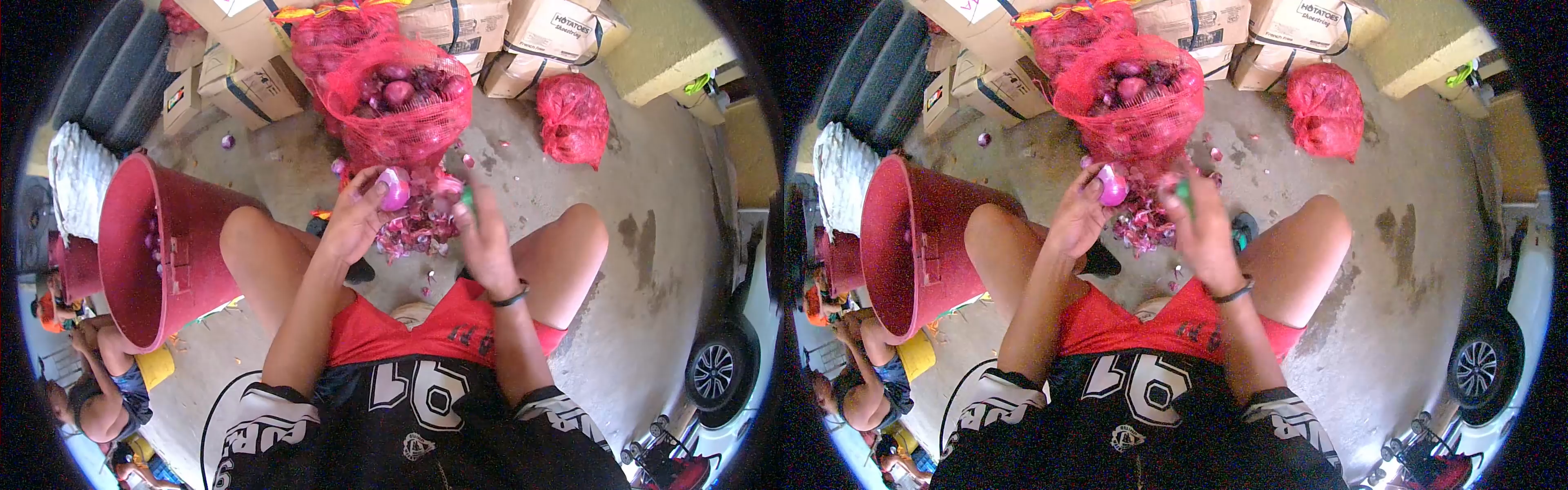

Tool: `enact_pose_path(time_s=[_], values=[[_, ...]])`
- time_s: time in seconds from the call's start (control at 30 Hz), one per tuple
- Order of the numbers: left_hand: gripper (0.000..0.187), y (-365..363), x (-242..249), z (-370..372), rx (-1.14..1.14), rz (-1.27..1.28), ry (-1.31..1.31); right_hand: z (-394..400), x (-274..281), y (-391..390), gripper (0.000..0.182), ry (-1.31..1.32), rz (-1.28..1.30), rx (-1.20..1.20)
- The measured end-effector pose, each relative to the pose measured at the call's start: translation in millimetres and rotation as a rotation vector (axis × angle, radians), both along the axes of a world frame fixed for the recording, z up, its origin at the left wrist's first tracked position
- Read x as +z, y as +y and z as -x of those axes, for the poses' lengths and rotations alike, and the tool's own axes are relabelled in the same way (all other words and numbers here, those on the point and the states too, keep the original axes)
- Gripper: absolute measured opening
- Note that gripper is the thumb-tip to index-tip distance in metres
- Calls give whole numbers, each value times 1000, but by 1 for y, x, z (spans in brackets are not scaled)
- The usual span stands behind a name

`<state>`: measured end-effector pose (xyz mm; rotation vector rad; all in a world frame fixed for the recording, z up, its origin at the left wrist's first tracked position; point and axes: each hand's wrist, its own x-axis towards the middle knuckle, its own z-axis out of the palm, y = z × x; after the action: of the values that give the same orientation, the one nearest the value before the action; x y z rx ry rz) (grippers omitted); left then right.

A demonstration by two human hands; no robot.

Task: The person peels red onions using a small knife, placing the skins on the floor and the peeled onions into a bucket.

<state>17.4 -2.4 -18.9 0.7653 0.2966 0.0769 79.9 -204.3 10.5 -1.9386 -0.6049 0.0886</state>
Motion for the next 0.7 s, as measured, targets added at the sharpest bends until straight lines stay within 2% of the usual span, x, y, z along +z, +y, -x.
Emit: enact_pose_path(time_s=[0.03,0.17,0.27,0.37,0.47,0.57,0.7], values=[[35,-1,-1,-1,17,-20,17,10,-1,4,50,31,25,103],[32,0,1,5,-42,21,18,28,3,21,59,-25,6,249],[31,0,-1,4,-29,-7,28,26,5,22,56,-14,-8,243],[30,-1,6,4,-44,-13,14,22,0,24,48,-129,-38,263],[29,1,8,5,-72,16,-2,20,-1,24,41,-55,-79,222],[28,0,13,7,-86,32,16,23,3,22,39,190,-150,141],[27,-1,11,7,-82,40,13,24,-2,20,40,183,-169,152]])
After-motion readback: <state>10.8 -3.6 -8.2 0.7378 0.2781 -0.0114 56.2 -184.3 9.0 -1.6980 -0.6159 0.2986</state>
